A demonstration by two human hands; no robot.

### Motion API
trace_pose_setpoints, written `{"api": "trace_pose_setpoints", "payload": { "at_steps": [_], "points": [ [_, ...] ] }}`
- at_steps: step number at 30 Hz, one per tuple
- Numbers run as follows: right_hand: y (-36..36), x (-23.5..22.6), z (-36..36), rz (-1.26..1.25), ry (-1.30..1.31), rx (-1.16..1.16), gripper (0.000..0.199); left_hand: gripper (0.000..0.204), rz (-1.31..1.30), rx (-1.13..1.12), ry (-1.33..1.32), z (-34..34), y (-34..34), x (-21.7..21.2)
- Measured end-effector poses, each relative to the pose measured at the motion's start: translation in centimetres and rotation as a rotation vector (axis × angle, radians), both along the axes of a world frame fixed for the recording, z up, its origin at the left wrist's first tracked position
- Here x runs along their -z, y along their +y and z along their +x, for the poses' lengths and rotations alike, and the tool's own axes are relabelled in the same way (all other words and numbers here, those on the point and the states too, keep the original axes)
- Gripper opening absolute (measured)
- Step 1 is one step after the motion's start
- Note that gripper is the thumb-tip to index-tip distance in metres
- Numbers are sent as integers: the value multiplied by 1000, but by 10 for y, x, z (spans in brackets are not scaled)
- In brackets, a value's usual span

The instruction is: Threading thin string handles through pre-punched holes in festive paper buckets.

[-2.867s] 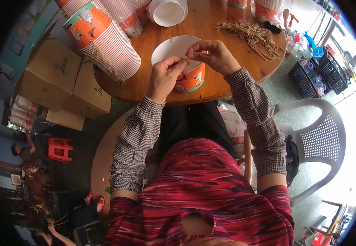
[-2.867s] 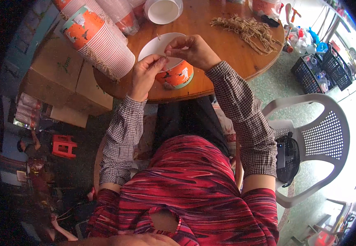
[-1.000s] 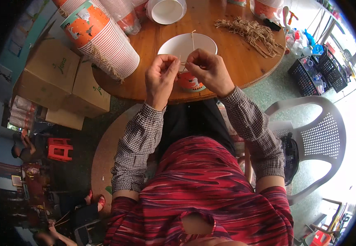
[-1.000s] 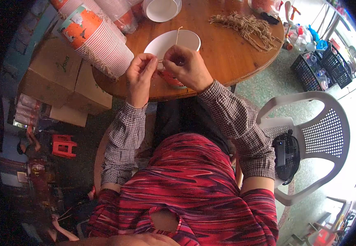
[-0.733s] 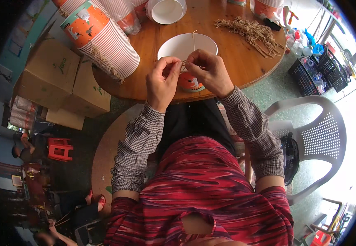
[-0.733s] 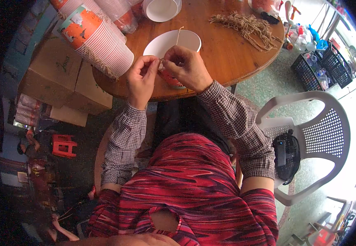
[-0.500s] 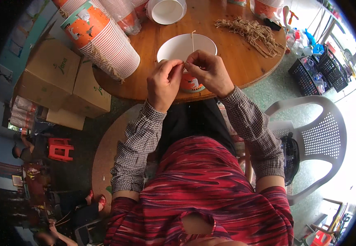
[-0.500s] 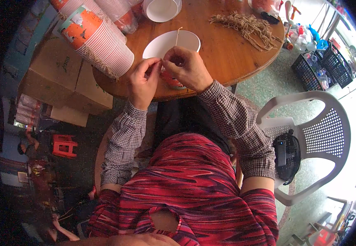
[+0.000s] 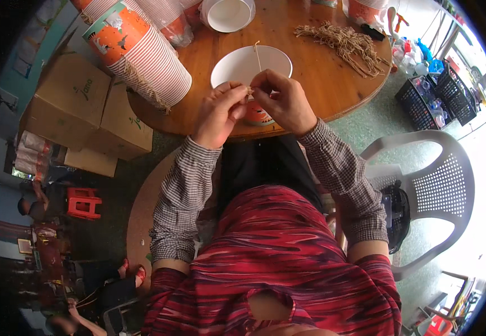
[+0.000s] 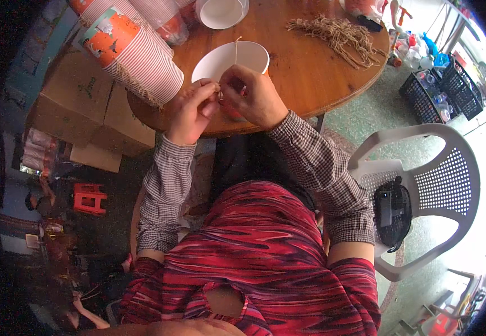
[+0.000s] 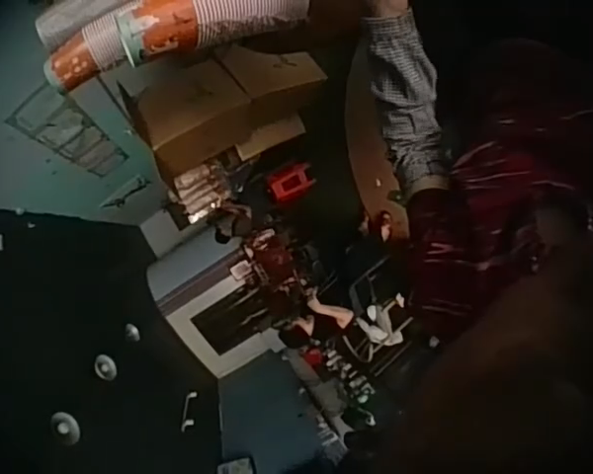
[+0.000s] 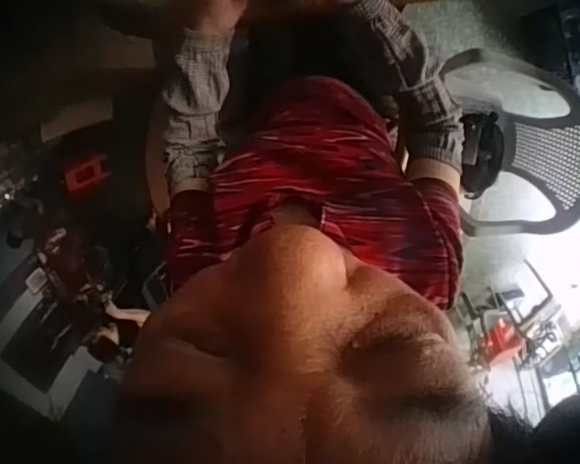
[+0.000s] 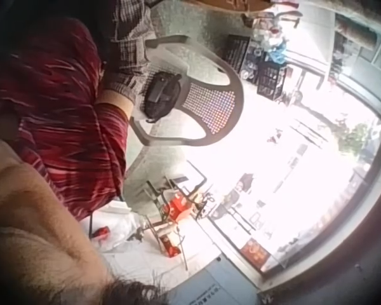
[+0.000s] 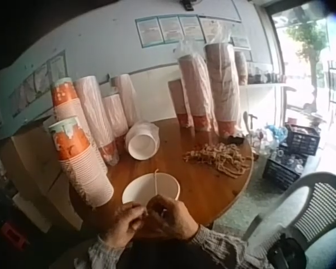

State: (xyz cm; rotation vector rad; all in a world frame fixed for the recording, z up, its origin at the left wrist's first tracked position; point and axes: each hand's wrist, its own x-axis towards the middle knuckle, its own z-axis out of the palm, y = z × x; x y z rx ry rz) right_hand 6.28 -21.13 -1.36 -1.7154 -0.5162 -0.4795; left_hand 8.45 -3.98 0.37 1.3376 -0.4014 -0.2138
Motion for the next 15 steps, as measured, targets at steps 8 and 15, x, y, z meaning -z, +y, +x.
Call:
{"api": "trace_pose_setpoints", "payload": {
  "at_steps": [8, 15],
  "points": [
    [4, 8, 6, 268, 39, -105, 14, 17, -324, 263, 312, 5, 1, 6],
    [-1, -2, 5, 142, -78, -87, 16, 15, -263, 126, 293, 4, -1, 6]
  ]
}}
